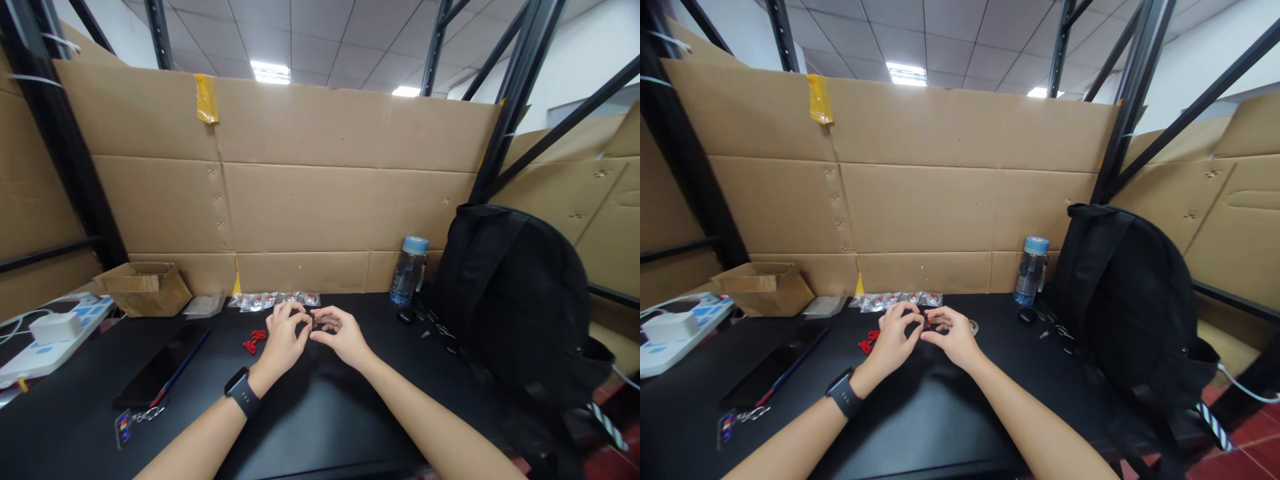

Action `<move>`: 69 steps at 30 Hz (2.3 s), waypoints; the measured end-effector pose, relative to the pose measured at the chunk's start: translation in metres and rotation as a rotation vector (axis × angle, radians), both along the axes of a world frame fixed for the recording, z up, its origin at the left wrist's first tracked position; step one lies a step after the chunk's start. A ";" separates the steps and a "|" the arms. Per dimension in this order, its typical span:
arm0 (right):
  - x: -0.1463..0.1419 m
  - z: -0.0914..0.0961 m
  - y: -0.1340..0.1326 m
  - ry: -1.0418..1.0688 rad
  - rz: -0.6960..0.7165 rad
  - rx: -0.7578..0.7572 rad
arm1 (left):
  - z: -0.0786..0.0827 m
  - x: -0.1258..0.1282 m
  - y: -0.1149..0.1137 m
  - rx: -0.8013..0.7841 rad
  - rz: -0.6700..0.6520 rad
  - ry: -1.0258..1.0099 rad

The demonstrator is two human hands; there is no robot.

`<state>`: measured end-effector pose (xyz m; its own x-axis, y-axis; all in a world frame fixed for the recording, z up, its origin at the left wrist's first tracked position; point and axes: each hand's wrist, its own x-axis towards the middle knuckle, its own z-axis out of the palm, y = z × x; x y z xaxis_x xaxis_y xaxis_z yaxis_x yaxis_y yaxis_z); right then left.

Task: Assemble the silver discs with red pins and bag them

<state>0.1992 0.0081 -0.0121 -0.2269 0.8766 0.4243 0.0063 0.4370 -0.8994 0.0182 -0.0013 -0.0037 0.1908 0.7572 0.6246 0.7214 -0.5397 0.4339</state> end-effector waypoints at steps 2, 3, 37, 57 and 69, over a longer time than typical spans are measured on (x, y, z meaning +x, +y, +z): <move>0.000 0.000 0.000 0.008 0.005 -0.002 | 0.000 0.001 0.000 0.004 0.001 0.000; -0.001 0.000 0.000 0.008 0.004 -0.003 | 0.000 0.001 -0.001 0.009 0.001 0.001; 0.006 0.009 -0.003 -0.335 -0.119 0.172 | 0.009 -0.016 0.000 0.007 -0.209 0.102; 0.019 0.020 0.003 -0.365 -0.132 0.242 | 0.008 -0.013 0.005 0.062 -0.195 0.028; 0.032 0.009 0.008 -0.692 -0.143 0.316 | 0.031 -0.087 0.030 -0.097 -0.245 0.108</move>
